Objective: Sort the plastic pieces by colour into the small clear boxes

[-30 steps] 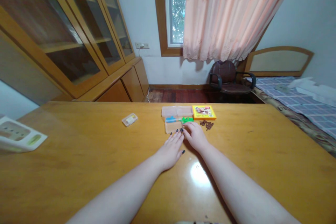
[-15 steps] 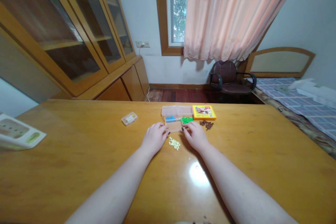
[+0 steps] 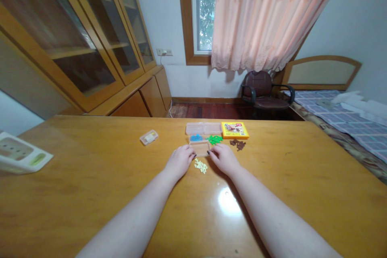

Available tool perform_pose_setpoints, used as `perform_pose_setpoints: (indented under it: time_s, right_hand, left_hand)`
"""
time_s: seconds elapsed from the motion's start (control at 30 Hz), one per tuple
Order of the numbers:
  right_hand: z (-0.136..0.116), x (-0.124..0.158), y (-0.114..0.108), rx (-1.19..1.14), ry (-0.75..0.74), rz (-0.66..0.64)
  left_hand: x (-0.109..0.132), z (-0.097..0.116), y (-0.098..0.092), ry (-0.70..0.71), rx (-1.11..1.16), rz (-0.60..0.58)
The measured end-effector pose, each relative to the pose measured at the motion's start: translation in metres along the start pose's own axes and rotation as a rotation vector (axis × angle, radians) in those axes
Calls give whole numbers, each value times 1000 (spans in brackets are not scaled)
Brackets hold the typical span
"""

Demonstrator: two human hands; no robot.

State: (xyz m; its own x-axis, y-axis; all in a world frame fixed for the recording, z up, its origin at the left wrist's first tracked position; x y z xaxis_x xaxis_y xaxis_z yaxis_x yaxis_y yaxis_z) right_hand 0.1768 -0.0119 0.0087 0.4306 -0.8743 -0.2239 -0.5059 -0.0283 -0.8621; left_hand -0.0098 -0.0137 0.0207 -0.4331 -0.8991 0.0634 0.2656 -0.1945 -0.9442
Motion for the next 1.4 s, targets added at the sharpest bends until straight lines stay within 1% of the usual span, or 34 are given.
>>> perform_pose_setpoints:
  time_s: [0.13,0.27,0.33,0.4,0.53,0.63,0.73,1.07,1.17,1.27,1.4]
  right_hand:
    - [2,0,1,15,20,12]
    - [1,0,-1,3,13,28]
    - [-1,1,-2,-12,-7,34]
    - [-3,2,-3,-25,-23,26]
    - [-6,4,-1,-52,-44,-29]
    - [-8,5,-1,-54,-66,-85]
    - [-10,6,-1,-50,-78,-125]
    - [-10,6,0,-78,-93,-143]
    - [-9,6,1,-74,-97,-160]
    - [-8,6,3,-66,-101,-209]
    - [-9,8,2,-63,-119,-320]
  left_hand:
    - [-1,-1,1,19,20,13]
    - [3,4,-5,17,15,40]
    - [6,8,-9,25,-24,25]
    - [9,12,-11,42,-84,-18]
    - [10,15,-12,63,-186,-99]
    - [9,15,-10,61,-219,-129]
    - [8,13,-7,57,-230,-131]
    - [9,12,-2,42,-280,-122]
    - [9,12,-2,38,-299,-142]
    - [8,12,-2,41,-302,-153]
    - [8,12,-3,43,-298,-125]
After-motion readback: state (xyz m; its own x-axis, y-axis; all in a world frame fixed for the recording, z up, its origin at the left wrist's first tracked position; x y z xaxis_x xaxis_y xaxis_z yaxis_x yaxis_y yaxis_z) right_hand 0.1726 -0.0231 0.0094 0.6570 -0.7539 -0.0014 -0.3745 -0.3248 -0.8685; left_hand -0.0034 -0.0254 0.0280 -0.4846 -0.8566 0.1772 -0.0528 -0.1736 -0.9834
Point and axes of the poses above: each hand's wrist, its own x-axis away from the middle knuckle, its own y-axis out of the palm, z = x × y, the point moved 3 cm from there along -x, towards the middle knuckle, and after that the axes turned 12 degrees about -z, right-handed, at the moved point
